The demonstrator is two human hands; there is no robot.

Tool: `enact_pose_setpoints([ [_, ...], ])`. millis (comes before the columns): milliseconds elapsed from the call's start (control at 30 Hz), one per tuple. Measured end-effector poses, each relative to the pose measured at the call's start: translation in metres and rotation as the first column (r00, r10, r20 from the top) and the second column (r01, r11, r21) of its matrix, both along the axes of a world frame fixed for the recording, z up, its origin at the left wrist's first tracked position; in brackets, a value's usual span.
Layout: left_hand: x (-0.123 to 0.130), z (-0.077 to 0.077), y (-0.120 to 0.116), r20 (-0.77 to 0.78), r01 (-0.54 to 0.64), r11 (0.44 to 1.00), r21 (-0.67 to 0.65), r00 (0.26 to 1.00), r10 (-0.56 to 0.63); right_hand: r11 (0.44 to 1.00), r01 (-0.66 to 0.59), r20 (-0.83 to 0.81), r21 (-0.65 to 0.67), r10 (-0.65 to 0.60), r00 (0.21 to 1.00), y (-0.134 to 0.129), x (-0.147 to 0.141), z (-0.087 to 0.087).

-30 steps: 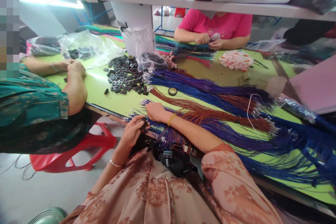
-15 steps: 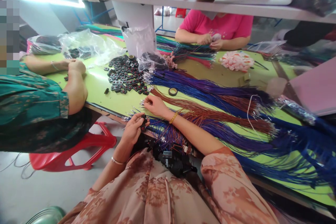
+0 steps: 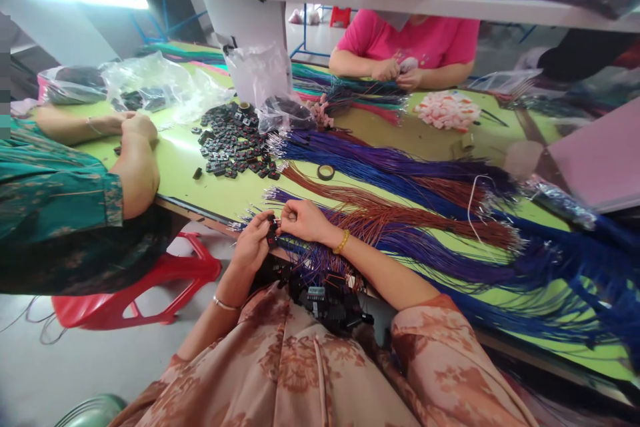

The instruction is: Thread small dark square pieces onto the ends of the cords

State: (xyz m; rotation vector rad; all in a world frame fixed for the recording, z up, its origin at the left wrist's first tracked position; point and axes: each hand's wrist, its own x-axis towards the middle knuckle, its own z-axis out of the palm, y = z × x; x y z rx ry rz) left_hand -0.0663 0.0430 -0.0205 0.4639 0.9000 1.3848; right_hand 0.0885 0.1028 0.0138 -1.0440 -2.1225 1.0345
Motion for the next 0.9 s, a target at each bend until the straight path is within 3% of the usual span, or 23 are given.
enact_pose_setpoints([
  [500, 0.003, 0.004, -0.002, -0.075, -0.016, 0.999, 0.03, 0.997, 0.018, 0.99, -0.018, 0.124, 0.142, 0.0, 0.992, -0.009, -0.006, 0.008],
  [900, 0.011, 0.0, 0.002, -0.142, -0.094, 0.995, 0.041, 0.985, 0.099, 0.989, -0.044, 0.164, 0.139, 0.021, 0.986, -0.01, -0.005, 0.006],
])
